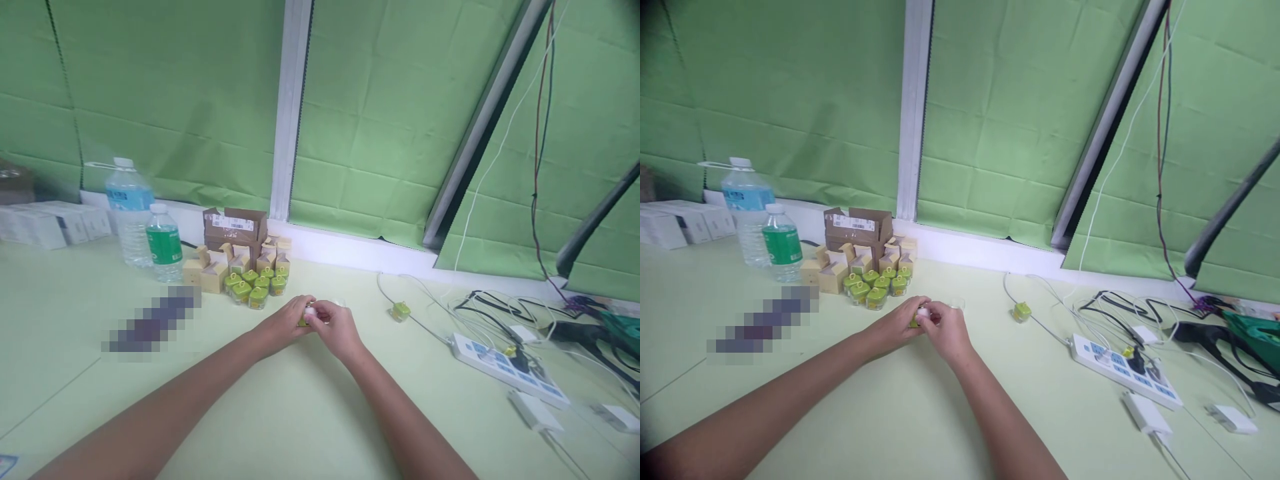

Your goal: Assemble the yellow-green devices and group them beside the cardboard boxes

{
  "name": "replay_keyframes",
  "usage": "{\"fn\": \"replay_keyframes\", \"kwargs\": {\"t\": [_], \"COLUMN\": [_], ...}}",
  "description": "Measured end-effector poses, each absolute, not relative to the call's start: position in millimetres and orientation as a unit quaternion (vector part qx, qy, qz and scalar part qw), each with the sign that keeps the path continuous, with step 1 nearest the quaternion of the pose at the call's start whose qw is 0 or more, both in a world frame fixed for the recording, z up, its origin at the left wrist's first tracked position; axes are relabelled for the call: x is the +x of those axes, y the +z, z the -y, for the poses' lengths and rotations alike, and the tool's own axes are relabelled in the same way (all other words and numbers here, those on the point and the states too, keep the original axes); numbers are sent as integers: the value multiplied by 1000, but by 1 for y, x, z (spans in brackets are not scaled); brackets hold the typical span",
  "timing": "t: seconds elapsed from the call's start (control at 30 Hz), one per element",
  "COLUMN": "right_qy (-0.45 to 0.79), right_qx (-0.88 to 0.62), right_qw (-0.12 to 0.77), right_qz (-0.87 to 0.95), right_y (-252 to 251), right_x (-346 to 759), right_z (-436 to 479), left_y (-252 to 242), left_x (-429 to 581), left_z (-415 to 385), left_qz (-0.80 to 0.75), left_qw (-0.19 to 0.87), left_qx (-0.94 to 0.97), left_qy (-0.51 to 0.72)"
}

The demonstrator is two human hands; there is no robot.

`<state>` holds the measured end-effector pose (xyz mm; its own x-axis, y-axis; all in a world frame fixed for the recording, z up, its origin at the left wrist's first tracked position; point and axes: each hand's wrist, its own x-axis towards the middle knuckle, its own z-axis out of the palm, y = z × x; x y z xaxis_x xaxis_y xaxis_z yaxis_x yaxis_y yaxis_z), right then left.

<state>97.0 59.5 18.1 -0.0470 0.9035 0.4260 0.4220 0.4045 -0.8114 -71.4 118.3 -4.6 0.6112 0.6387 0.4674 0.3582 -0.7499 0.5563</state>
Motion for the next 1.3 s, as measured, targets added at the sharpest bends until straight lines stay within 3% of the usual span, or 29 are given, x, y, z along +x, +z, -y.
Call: {"fn": "replay_keyframes", "kwargs": {"t": [0.27, 0.6, 0.73, 0.83, 0.9, 1.17, 1.23, 1.3], "right_qy": [312, 279, 446, 608, 650, 611, 526, 364], "right_qx": [-512, -529, -494, -426, -390, -377, -418, -479], "right_qw": [510, 557, 559, 499, 480, 563, 588, 614], "right_qz": [617, 577, 495, 446, 442, 409, 451, 511], "right_y": [21, 11, 14, 18, 18, 12, 15, 19], "right_x": [102, 101, 109, 113, 113, 110, 118, 132], "right_z": [-59, -68, -71, -69, -67, -71, -76, -81], "left_y": [7, 4, 7, 10, 12, 3, -3, -8], "left_x": [-68, -64, -64, -63, -62, -56, -55, -55], "left_z": [-109, -107, -105, -103, -101, -98, -100, -104], "left_qz": [-278, -260, -266, -296, -299, -264, -279, -298], "left_qw": [224, 98, 158, 225, 266, 335, 324, 305], "left_qx": [873, 861, 833, 796, 781, 780, 788, 796], "left_qy": [332, 426, 459, 478, 480, 458, 443, 429]}}
